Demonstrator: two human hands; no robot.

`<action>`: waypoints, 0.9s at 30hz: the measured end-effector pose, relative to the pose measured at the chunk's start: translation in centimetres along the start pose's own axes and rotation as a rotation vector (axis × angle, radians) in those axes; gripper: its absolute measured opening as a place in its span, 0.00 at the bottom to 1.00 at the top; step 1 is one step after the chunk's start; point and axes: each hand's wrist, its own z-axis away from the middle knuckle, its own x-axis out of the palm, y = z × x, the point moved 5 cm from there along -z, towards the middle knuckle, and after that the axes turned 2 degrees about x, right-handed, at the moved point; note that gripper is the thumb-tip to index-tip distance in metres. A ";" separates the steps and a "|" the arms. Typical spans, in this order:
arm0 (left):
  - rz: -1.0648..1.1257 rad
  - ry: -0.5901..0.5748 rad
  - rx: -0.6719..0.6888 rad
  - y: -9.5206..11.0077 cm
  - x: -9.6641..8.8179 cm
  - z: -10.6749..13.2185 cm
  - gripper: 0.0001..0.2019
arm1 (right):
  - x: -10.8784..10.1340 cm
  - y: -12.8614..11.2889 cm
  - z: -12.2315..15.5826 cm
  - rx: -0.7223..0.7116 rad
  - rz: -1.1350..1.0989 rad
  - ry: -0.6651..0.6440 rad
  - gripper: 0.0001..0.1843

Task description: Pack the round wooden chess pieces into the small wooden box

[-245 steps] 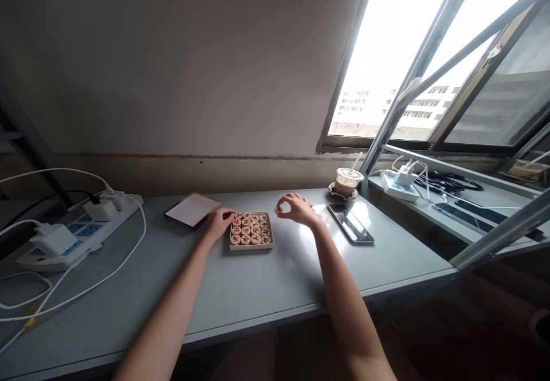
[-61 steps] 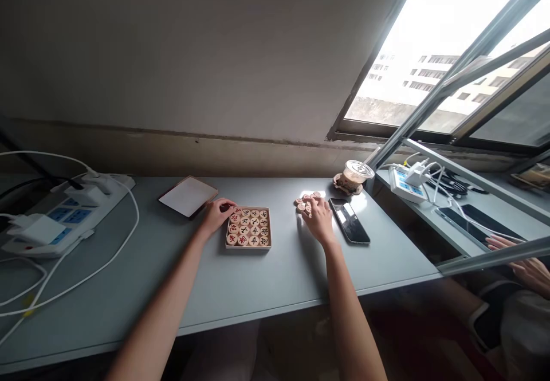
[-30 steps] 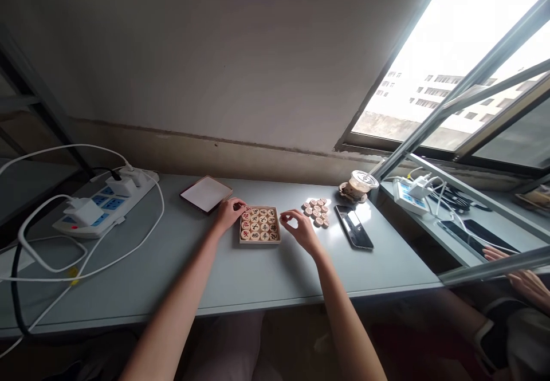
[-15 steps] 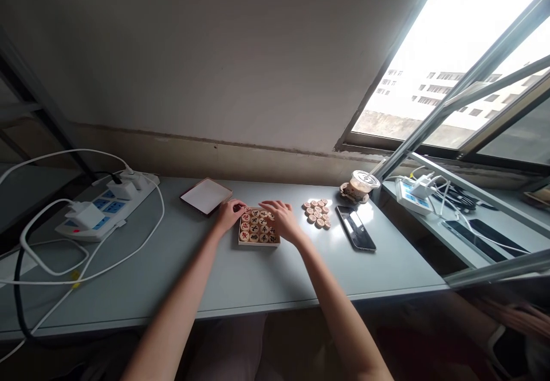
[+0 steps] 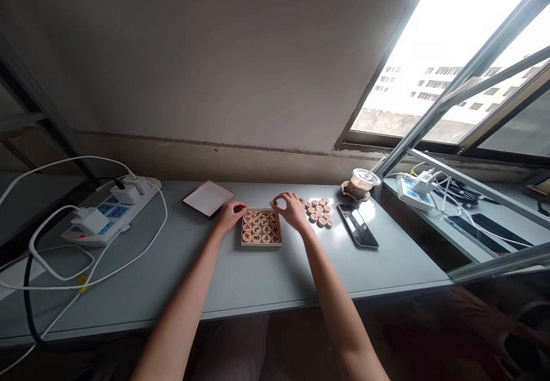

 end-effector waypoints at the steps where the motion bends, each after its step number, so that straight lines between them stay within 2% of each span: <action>1: 0.002 0.000 -0.003 0.0 0.0 0.0 0.10 | -0.6 1.8 0.1 0.070 0.046 0.018 0.11; 4: 0.007 0.003 -0.007 -0.1 0.0 -0.1 0.10 | -2.2 6.5 0.9 0.275 0.174 0.054 0.10; 6: 0.010 0.005 -0.009 -0.2 0.1 -0.1 0.09 | -3.1 7.9 1.4 0.340 0.198 0.100 0.12; 7: 0.011 0.005 -0.010 -0.2 0.1 -0.1 0.09 | -3.4 7.8 1.5 0.324 0.181 0.122 0.14; 8: 0.011 0.005 -0.010 -0.2 0.1 -0.1 0.09 | -3.5 7.0 1.6 0.272 0.148 0.132 0.16; 10: 0.008 0.004 -0.009 -0.1 0.1 -0.1 0.09 | -2.9 3.9 1.7 0.065 0.034 0.080 0.17; 13: -0.003 0.013 -0.001 -0.1 0.0 0.0 0.10 | -0.4 -2.7 2.3 -0.303 -0.131 -0.178 0.16; 15: -0.010 0.020 0.006 0.0 0.0 0.0 0.10 | 1.3 -5.9 2.9 -0.420 -0.139 -0.286 0.18; 18: -0.018 0.021 0.014 0.0 0.0 0.0 0.10 | 2.7 -7.8 2.8 -0.399 -0.080 -0.290 0.18; 21: -0.025 0.017 0.016 -0.1 -0.1 0.0 0.11 | 3.1 -7.6 2.5 -0.347 -0.081 -0.277 0.15; 27: -0.031 -0.001 0.012 0.1 -0.1 -0.1 0.12 | 2.5 -6.8 2.0 -0.307 -0.196 -0.242 0.10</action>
